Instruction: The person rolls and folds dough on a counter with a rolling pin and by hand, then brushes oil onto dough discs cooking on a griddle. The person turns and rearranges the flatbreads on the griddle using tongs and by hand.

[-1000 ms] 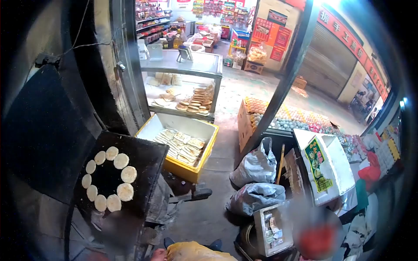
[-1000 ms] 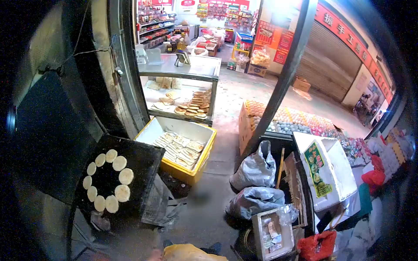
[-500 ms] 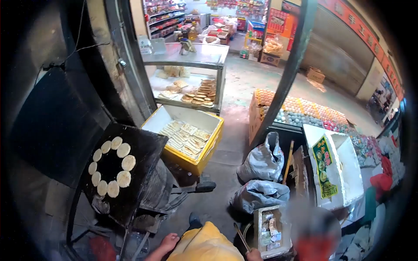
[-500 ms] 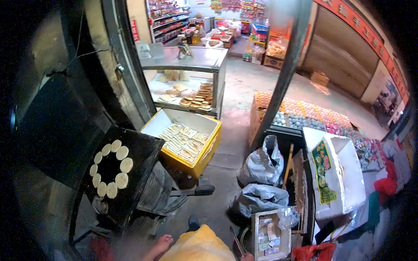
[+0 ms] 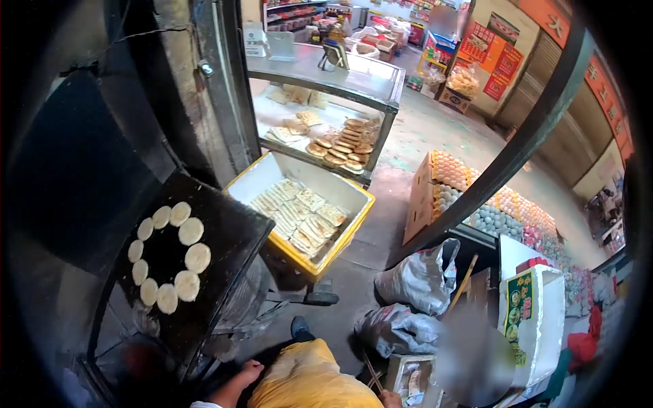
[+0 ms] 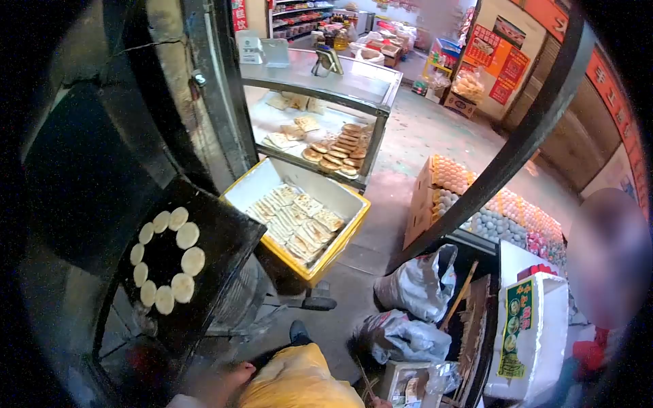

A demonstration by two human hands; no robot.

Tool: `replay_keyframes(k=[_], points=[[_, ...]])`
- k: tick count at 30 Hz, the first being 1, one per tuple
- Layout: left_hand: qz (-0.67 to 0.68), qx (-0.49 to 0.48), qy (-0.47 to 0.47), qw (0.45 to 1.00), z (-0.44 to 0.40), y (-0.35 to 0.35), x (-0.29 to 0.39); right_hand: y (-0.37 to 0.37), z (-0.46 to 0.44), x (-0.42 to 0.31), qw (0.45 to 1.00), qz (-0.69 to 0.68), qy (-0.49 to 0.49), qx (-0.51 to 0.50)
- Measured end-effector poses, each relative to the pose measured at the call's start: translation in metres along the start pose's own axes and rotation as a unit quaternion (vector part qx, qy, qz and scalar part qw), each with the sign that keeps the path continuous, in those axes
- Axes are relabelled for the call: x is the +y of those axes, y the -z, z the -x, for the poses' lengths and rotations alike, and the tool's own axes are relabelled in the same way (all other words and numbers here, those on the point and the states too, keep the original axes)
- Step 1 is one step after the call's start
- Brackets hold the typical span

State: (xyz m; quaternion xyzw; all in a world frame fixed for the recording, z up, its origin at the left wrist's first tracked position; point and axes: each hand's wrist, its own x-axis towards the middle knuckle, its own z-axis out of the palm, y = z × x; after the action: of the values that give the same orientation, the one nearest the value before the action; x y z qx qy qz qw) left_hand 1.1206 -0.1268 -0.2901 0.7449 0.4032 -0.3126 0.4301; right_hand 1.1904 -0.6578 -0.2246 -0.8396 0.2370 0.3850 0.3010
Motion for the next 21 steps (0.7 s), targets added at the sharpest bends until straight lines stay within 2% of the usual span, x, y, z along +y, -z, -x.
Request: replay_keyframes(k=[1, 3, 5, 6, 7, 9, 10, 12, 13, 15, 16, 17, 18, 19, 20, 21], points=[[0.018, 0.045, 0.001, 0.999, -0.006, 0.004, 0.015, 0.012, -0.005, -0.022, 1.000, -0.001, -0.004, 0.005], [-0.005, 0.024, -0.019, 1.000, -0.012, 0.021, 0.062, 0.030, -0.012, -0.062, 0.995, 0.090, 0.022, 0.039], [0.004, 0.008, -0.039, 0.999, -0.011, 0.035, 0.120, 0.036, -0.035, -0.089, 0.996, 0.062, 0.024, 0.058], [0.074, -0.008, -0.053, 0.996, -0.011, 0.038, 0.146, 0.039, -0.048, -0.100, 0.996, 0.038, 0.030, 0.078], [0.070, -0.013, -0.050, 0.996, -0.031, 0.032, 0.149, 0.045, -0.053, -0.112, 0.995, 0.016, 0.036, 0.096], [0.158, -0.018, -0.168, 0.973, -0.073, 0.016, 0.152, 0.054, -0.055, -0.141, 0.994, -0.029, 0.037, 0.098], [0.154, -0.021, -0.164, 0.974, -0.065, 0.025, 0.174, 0.057, -0.057, -0.154, 0.990, -0.076, 0.048, 0.105], [0.131, -0.040, -0.151, 0.979, -0.034, 0.048, 0.255, 0.063, -0.067, -0.165, 0.988, -0.084, 0.065, 0.114], [0.128, -0.042, -0.149, 0.980, -0.039, 0.043, 0.266, 0.069, -0.071, -0.171, 0.984, -0.090, 0.086, 0.124], [0.185, -0.044, -0.210, 0.959, -0.051, 0.032, 0.289, 0.086, -0.080, -0.184, 0.982, -0.091, 0.081, 0.142], [0.184, -0.042, -0.207, 0.960, -0.045, 0.033, 0.317, 0.094, -0.088, -0.190, 0.980, -0.091, 0.081, 0.158], [0.242, -0.055, -0.207, 0.947, -0.039, 0.033, 0.344, 0.103, -0.097, -0.193, 0.981, -0.091, 0.082, 0.152], [0.299, -0.064, -0.207, 0.929, -0.033, 0.037, 0.374, 0.114, -0.111, -0.195, 0.980, -0.052, 0.103, 0.162], [0.301, -0.054, -0.209, 0.929, -0.034, 0.040, 0.399, 0.129, -0.129, -0.201, 0.977, -0.014, 0.128, 0.172], [0.298, -0.031, -0.265, 0.917, -0.038, 0.044, 0.425, 0.140, -0.162, -0.191, 0.992, 0.002, 0.072, 0.105], [0.294, -0.004, -0.323, 0.900, -0.043, 0.048, 0.454, 0.153, -0.179, -0.209, 0.991, 0.002, 0.089, 0.102]])
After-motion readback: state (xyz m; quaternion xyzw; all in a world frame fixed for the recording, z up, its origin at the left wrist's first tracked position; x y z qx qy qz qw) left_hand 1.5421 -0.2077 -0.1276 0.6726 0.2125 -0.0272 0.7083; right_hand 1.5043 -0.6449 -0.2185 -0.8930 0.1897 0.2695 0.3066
